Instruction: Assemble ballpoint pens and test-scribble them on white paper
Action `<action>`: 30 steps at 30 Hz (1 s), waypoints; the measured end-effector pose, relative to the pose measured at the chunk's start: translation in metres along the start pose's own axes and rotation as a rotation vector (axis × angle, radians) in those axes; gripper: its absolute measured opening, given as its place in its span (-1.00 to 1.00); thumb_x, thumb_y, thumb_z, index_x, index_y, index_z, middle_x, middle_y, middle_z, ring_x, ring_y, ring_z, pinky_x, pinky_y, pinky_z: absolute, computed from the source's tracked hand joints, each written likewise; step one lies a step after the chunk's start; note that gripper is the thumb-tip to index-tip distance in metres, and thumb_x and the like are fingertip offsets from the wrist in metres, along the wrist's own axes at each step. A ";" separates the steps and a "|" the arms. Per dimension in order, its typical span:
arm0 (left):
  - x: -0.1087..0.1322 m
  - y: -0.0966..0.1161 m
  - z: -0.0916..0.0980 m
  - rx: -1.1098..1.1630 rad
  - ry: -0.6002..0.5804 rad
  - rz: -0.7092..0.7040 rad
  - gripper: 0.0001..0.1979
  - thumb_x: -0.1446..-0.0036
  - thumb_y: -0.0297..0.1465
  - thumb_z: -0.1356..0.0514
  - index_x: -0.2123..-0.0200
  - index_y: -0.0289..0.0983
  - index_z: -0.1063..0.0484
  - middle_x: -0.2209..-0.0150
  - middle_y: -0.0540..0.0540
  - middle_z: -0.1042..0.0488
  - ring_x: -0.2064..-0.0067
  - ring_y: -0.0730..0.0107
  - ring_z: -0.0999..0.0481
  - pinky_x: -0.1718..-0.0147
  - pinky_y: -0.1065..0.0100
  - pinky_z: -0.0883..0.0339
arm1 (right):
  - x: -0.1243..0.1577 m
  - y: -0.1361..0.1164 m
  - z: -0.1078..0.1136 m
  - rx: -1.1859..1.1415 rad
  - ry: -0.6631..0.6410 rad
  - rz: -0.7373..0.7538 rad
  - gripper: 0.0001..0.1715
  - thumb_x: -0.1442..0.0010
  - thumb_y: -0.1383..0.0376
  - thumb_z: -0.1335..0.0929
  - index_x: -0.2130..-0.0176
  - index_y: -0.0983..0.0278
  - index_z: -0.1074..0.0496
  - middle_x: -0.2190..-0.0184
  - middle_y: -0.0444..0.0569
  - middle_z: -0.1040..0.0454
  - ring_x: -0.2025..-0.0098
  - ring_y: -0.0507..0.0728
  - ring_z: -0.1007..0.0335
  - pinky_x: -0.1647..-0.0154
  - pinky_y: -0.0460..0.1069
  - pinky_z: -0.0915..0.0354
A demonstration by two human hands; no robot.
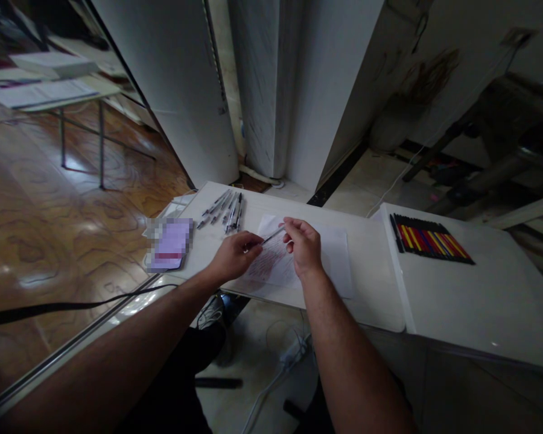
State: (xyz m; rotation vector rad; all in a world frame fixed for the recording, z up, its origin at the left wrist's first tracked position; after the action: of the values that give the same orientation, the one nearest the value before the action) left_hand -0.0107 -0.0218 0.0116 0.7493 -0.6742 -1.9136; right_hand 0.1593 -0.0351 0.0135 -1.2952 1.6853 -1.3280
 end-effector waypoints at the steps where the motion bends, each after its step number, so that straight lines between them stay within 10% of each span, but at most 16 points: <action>1: 0.000 0.000 0.000 0.006 -0.006 0.000 -0.83 -0.07 -0.42 -0.19 0.28 -0.31 -0.56 0.39 -0.08 -0.51 0.37 0.39 -0.43 0.36 0.37 -0.27 | 0.000 -0.001 0.000 -0.014 -0.009 -0.005 -0.69 0.06 0.17 -0.46 0.30 0.28 -0.51 0.33 -0.04 -0.54 0.55 -0.07 -0.23 0.71 -0.18 0.02; 19: 0.001 0.000 0.001 -0.003 0.010 -0.003 -0.85 0.04 -0.47 -0.27 0.32 -0.31 -0.53 0.44 -0.04 -0.47 0.39 0.41 -0.40 0.39 0.39 -0.24 | -0.002 0.005 0.004 0.085 0.094 0.034 -0.74 0.12 0.21 -0.51 0.50 0.27 -0.41 0.67 -0.21 -0.34 0.62 -0.07 -0.17 0.71 -0.17 0.00; 30: 0.003 -0.006 -0.005 0.048 -0.053 -0.009 -0.82 -0.10 -0.42 -0.18 0.26 -0.30 -0.55 0.32 -0.09 -0.54 0.32 0.39 -0.46 0.32 0.38 -0.30 | 0.000 0.003 0.000 -0.008 0.049 -0.002 -0.71 0.10 0.19 -0.50 0.35 0.32 -0.53 0.42 -0.04 -0.52 0.56 -0.07 -0.21 0.73 -0.20 0.01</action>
State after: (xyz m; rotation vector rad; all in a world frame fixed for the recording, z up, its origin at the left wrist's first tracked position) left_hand -0.0112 -0.0232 0.0034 0.7350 -0.7531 -1.9366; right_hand 0.1583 -0.0351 0.0108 -1.2788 1.7244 -1.3659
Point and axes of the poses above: each hand's wrist, its own x-axis away from the middle knuckle, its own z-axis out of the back of the hand, y = z × x, the point moved 3 cm from there along -x, towards the middle knuckle
